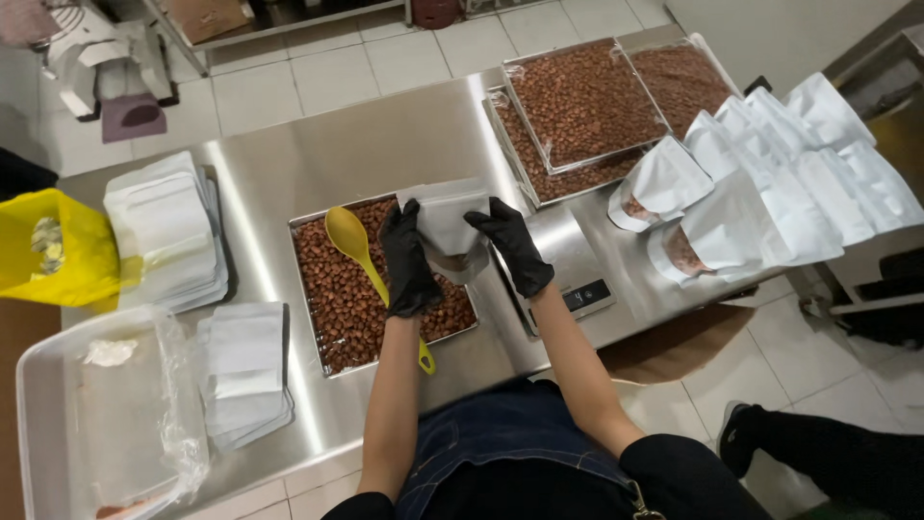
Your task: The person scoops hazelnuts from a tray into white pouches using a yellow spoon and then weighs the pouches on a digital scale.
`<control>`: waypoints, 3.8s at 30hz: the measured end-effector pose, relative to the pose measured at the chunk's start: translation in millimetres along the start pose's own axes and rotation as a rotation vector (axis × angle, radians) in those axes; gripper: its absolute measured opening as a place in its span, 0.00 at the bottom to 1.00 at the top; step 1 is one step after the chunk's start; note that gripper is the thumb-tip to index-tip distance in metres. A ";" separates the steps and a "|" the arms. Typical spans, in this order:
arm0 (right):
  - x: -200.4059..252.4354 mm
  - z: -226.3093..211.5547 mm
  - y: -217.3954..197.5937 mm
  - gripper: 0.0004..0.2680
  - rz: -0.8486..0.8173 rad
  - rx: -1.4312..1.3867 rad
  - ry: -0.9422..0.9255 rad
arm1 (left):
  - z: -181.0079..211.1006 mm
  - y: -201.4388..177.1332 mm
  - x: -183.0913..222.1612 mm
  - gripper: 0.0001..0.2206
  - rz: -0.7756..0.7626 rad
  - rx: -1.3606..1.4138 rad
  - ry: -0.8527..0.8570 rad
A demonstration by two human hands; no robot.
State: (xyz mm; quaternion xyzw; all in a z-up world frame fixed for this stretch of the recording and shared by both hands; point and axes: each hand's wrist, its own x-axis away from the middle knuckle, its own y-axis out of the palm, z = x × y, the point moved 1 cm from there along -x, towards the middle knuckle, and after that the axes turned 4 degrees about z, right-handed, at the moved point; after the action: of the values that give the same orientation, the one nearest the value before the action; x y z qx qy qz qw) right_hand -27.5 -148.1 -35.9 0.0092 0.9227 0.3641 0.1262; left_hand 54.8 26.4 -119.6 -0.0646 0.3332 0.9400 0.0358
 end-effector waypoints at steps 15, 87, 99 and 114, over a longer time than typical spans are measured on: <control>92.1 -140.4 -45.2 0.10 0.836 0.817 -0.186 | -72.1 199.8 53.8 0.21 -0.541 -0.144 -0.515; 56.9 205.5 185.4 0.17 -0.541 0.540 0.596 | 231.6 -148.5 195.6 0.07 1.111 -1.121 -0.123; -1.1 316.3 238.6 0.45 -0.768 1.798 0.361 | 272.3 -212.0 173.5 0.57 0.454 -1.818 -0.271; 2.2 325.3 229.5 0.23 -0.732 1.970 -0.350 | 282.5 -210.4 171.9 0.56 0.460 -1.710 -0.352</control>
State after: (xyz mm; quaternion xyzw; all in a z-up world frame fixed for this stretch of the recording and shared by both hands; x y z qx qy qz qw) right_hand 31.1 238.5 -110.3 -0.1185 0.7261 -0.6093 0.2959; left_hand -119.5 371.9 -58.1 0.1440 -0.4852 0.8470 -0.1628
